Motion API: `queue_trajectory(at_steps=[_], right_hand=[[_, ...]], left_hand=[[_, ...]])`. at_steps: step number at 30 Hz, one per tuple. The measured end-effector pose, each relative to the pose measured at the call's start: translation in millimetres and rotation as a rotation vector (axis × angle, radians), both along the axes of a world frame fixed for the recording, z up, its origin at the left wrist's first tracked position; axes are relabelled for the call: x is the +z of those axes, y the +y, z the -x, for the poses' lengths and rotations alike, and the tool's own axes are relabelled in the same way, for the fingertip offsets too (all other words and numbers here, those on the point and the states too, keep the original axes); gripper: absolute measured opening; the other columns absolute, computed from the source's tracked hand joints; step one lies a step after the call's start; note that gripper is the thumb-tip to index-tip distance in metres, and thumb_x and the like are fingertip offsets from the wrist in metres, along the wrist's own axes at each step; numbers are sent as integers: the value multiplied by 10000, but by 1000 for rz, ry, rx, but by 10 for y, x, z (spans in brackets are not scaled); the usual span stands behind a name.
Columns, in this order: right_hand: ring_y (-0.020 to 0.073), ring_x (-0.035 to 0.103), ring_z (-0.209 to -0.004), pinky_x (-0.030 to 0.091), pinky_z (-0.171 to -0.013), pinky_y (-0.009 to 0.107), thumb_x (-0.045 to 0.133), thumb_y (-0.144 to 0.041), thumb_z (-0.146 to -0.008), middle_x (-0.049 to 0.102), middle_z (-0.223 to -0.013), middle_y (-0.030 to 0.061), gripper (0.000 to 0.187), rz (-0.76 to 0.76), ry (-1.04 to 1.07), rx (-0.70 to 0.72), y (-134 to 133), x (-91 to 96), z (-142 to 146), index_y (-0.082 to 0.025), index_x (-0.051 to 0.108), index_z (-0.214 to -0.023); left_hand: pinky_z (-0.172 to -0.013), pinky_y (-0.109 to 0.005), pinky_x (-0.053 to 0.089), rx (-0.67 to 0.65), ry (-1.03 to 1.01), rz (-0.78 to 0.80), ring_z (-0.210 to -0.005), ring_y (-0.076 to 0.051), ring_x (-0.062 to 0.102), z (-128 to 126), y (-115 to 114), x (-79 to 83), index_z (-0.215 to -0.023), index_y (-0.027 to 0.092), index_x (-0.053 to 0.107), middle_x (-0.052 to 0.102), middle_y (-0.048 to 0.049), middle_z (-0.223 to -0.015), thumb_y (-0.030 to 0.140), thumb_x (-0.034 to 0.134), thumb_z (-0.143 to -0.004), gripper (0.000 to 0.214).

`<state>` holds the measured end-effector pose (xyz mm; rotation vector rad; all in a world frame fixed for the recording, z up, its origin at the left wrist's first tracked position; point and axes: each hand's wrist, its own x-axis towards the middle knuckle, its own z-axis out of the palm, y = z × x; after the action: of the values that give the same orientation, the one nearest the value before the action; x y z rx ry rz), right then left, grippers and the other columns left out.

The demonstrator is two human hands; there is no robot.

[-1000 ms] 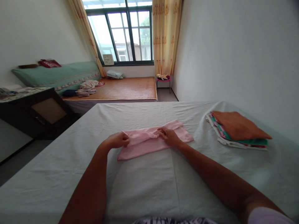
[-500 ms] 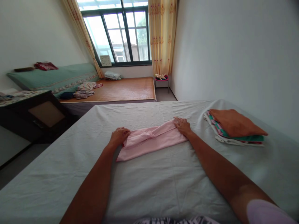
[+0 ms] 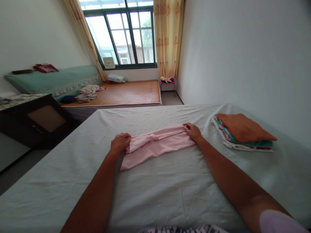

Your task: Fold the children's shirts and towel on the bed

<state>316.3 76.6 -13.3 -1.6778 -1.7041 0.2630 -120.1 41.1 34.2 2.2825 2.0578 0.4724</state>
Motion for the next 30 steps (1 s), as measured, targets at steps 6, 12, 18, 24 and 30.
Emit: queue_trajectory(at_steps=[6,12,18,24,30], right_hand=[[198,597,-888,469,-858,348,537,-232,-797,681,-1011,68,263,-141,-36,179,-36,65,33,-187,689,-1007],[239,546,-1020,433,-901,378,614,-299,-822,687,-1069,64,230,-31,-244,314,-143,67,92,-225,716,-1015],[222,556,-971,432,-886,367,553,-228,-837,703,-980,39,203,-33,-280,277,-132,110,100,-248,724,-944],[262,485,-1177,370,-997,432,437,-311,-918,596,-1265,125,343,-53,-267,-8,-34,-32,57,-168,636,-1157],[296,464,-1198,400,-949,426,601,-430,-808,597,-1250,128,352,57,-244,-20,-80,-66,147,-187,635,-1059]], left_hand=[[-927,-322,414,-357,-109,-11,-998,-209,554,-173,-95,111,-951,238,699,654,-49,-1003,430,493,-872,293],[-874,-313,418,-485,6,173,-1016,-229,549,-288,-170,144,-1076,252,673,634,-60,-1058,340,598,-781,318],[-708,-241,416,-440,-11,192,-829,-173,585,-253,-190,234,-879,248,712,642,-19,-909,310,543,-791,200],[-714,-244,432,-381,-154,175,-775,-162,601,-228,-145,232,-872,208,727,657,-32,-867,473,399,-897,422],[-774,-258,458,-430,-188,144,-870,-179,603,-251,-132,164,-910,222,727,669,-39,-938,462,464,-882,356]])
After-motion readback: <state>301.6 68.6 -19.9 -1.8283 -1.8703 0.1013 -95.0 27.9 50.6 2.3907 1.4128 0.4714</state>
